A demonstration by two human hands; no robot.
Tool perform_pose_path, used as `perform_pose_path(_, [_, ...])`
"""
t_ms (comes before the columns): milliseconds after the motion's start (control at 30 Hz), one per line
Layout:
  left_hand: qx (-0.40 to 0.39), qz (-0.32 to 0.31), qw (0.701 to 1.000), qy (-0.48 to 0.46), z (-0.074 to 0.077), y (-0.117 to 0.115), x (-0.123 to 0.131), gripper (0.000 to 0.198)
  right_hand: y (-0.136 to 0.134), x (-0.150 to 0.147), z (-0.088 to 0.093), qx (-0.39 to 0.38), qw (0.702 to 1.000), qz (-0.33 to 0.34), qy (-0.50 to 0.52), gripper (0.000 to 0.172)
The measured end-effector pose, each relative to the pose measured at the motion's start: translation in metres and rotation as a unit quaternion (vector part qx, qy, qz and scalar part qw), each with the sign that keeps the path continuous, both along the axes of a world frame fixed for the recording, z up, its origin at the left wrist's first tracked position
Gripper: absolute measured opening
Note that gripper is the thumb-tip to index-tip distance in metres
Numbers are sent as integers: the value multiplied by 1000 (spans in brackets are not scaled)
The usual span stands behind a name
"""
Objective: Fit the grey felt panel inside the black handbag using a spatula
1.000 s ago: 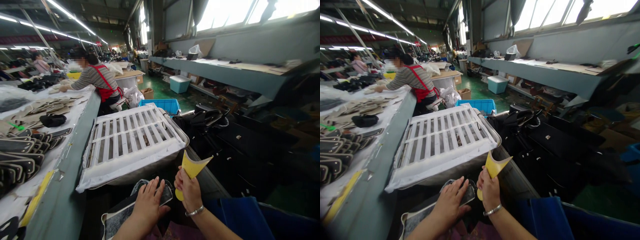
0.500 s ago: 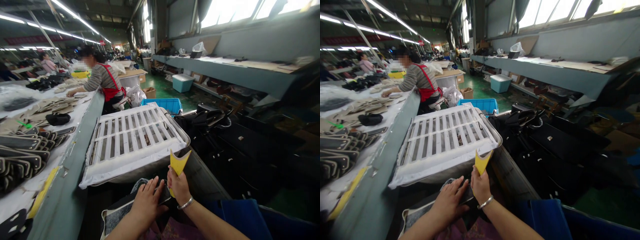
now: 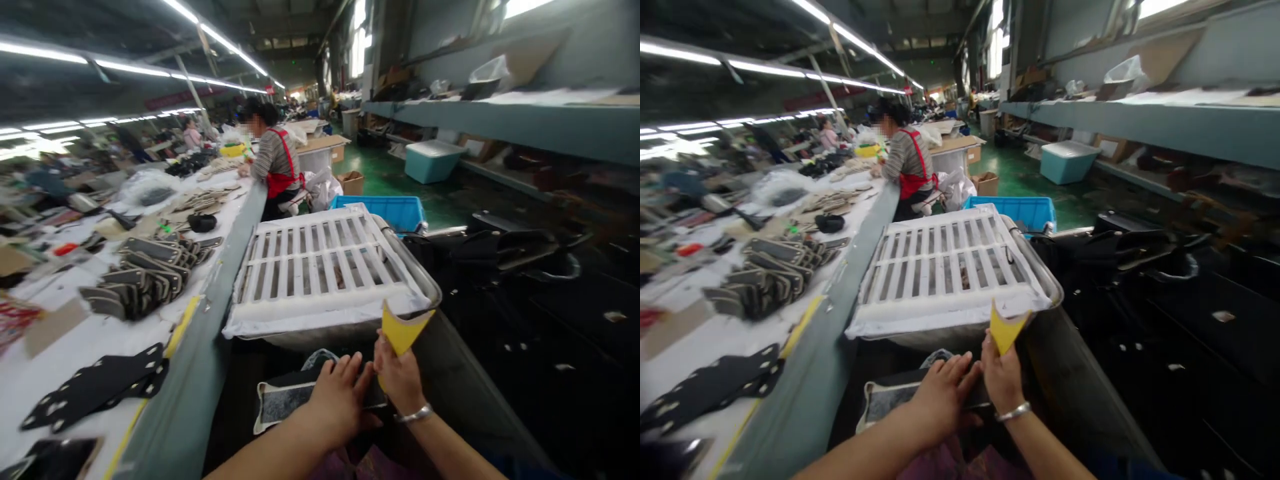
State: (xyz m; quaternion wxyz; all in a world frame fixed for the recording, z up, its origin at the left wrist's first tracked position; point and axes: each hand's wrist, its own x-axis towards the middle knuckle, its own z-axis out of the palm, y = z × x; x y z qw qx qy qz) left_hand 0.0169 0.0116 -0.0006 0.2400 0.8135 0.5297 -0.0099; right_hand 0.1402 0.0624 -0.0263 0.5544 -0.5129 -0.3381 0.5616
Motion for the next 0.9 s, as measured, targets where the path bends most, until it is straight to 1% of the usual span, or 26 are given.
perform_pose_path(67, [6,2,999,-43,12,-7,-7,82,4,4,10,-32,996,82,22,45])
perform_pose_path(100, [13,10,997,-71,18,-13,-16,80,8,7,15,-42,991,124,14,44])
perform_pose_path(133, [27,32,994,-101,23,-22,-29,76,11,9,21,-50,985,166,-11,43])
perform_pose_path(167, [49,72,987,-134,27,-33,-45,72,14,11,27,-55,974,214,-48,44])
perform_pose_path(200, [79,135,974,-165,28,-45,-64,65,17,12,34,-55,956,274,-90,45])
perform_pose_path(233, [112,228,947,-196,26,-58,-85,60,19,12,40,-52,929,345,-128,45])
perform_pose_path(267, [136,343,897,-244,20,-68,-104,57,21,11,46,-50,892,422,-157,43])
perform_pose_path(300, [130,434,835,-312,10,-77,-122,56,23,8,51,-49,851,492,-180,39])
perform_pose_path(333, [99,485,776,-392,-1,-82,-135,58,25,4,55,-48,811,548,-197,35])
perform_pose_path(367, [54,503,728,-462,-13,-84,-144,62,27,-2,58,-52,777,590,-215,33])
perform_pose_path(400, [13,507,695,-510,-24,-84,-148,66,29,-8,60,-55,751,612,-241,32])
perform_pose_path(433, [-23,501,679,-536,-33,-81,-148,70,32,-16,60,-43,734,617,-282,33])
perform_pose_path(467, [-47,490,675,-550,-39,-78,-145,73,34,-25,61,-12,717,612,-334,35])
perform_pose_path(500, [-58,482,676,-554,-41,-75,-141,73,36,-35,61,34,693,601,-395,37])
perform_pose_path(533, [-62,473,680,-556,-41,-73,-137,72,38,-47,60,85,660,588,-460,39])
perform_pose_path(567, [-59,462,684,-562,-39,-72,-134,70,39,-60,60,135,620,569,-524,37])
perform_pose_path(633, [-46,439,689,-575,-32,-73,-133,63,38,-89,57,205,531,539,-621,28])
perform_pose_path(667, [-41,428,690,-582,-30,-73,-135,60,36,-104,54,230,497,530,-648,27])
perform_pose_path(700, [-35,418,690,-590,-30,-74,-137,56,33,-118,50,256,475,522,-661,30])
perform_pose_path(733, [-32,410,686,-600,-31,-74,-139,54,30,-132,45,284,463,518,-661,33])
perform_pose_path(767, [-29,408,680,-609,-34,-73,-141,54,28,-143,40,308,461,514,-655,34])
perform_pose_path(833, [-24,413,670,-617,-42,-71,-143,54,26,-161,32,337,475,507,-635,37])
perform_pose_path(867, [-21,417,674,-610,-47,-70,-143,56,27,-167,28,344,486,504,-626,38])
perform_pose_path(900, [-20,424,684,-593,-51,-69,-141,58,28,-171,26,353,494,502,-616,39])
